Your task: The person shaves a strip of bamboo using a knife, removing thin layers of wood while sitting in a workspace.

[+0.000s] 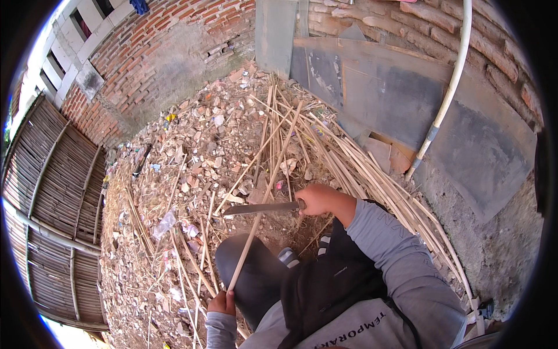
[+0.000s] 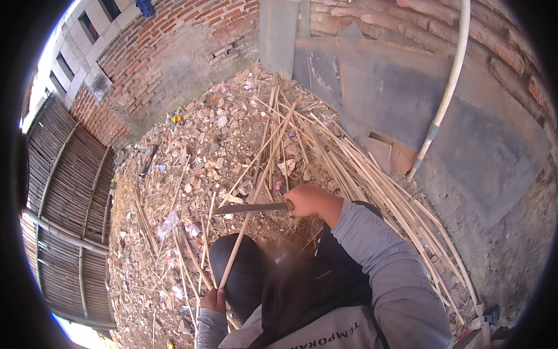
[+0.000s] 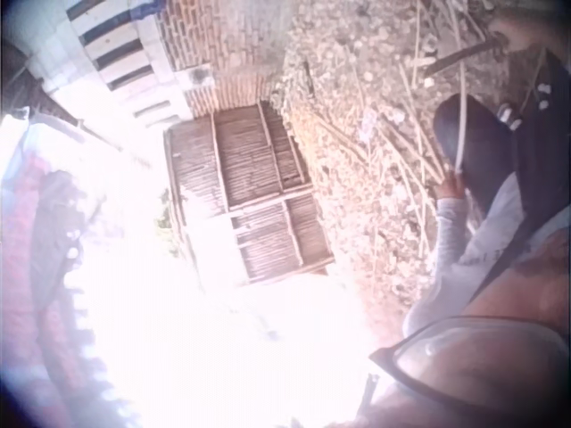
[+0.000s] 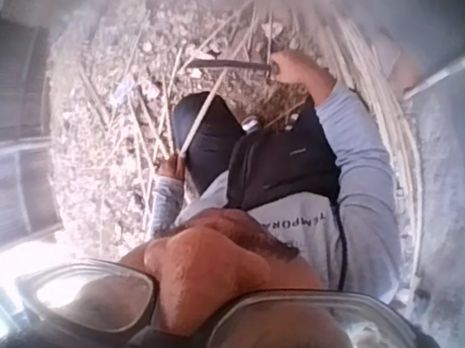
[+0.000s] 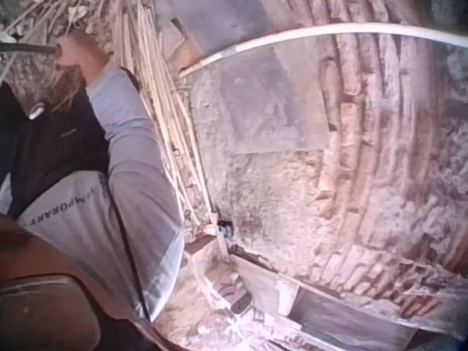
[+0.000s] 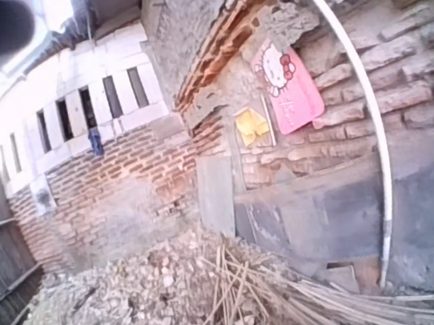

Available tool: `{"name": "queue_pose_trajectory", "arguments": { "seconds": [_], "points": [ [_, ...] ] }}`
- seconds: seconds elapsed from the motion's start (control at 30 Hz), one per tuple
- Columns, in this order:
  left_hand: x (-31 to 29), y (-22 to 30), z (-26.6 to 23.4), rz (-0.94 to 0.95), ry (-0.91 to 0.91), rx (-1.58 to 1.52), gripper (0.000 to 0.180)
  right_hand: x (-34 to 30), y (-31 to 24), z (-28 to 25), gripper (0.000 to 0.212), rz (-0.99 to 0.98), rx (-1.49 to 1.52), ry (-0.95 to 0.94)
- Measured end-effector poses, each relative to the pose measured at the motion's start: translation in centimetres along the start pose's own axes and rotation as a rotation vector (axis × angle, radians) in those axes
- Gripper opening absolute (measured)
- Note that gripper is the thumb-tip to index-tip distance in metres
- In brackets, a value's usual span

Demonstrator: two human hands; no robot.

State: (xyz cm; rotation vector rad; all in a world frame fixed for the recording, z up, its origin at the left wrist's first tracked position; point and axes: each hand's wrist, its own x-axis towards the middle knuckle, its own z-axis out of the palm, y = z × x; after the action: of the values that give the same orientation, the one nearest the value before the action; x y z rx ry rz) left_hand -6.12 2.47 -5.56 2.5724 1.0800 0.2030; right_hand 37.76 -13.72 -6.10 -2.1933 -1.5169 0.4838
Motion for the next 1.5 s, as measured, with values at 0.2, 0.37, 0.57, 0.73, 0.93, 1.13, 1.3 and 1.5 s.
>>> {"name": "queue_pose_trajectory", "arguments": {
  "seconds": [0.2,0.37,0.57,0.73,0.93,1.13,1.3,1.5],
  "points": [
    [2.7,3.6,0.2,0.161,0.166,0.042,0.062,-0.5,-2.1,-0.9,0.036,-0.060,-0.018,0.013],
    [3.5,2.6,2.1,0.283,0.136,-0.005,0.084,0.0,-2.0,-0.4,0.035,-0.022,-0.025,-0.022],
    [3.6,3.0,2.7,0.276,0.100,-0.169,0.076,0.2,0.6,-0.4,0.035,0.165,0.017,0.077],
    [3.8,3.3,2.6,0.234,0.190,-0.055,0.056,0.1,-0.9,0.0,0.037,0.044,-0.018,0.000],
    [2.8,1.1,2.2,-0.040,0.235,-0.037,0.028,-0.4,-2.1,-0.8,0.034,-0.023,-0.050,-0.007],
    [2.4,2.8,0.7,0.006,0.186,-0.075,0.030,-0.4,-1.6,-0.3,0.029,-0.013,-0.059,-0.020],
    [2.4,3.5,-0.1,-0.083,0.013,-0.027,0.045,-0.5,-2.0,-0.7,0.024,0.045,-0.043,-0.030],
    [2.5,4.3,-0.7,-0.063,-0.045,0.025,0.046,-0.4,-1.2,-0.4,0.029,0.038,-0.099,-0.021]
  ]
}}
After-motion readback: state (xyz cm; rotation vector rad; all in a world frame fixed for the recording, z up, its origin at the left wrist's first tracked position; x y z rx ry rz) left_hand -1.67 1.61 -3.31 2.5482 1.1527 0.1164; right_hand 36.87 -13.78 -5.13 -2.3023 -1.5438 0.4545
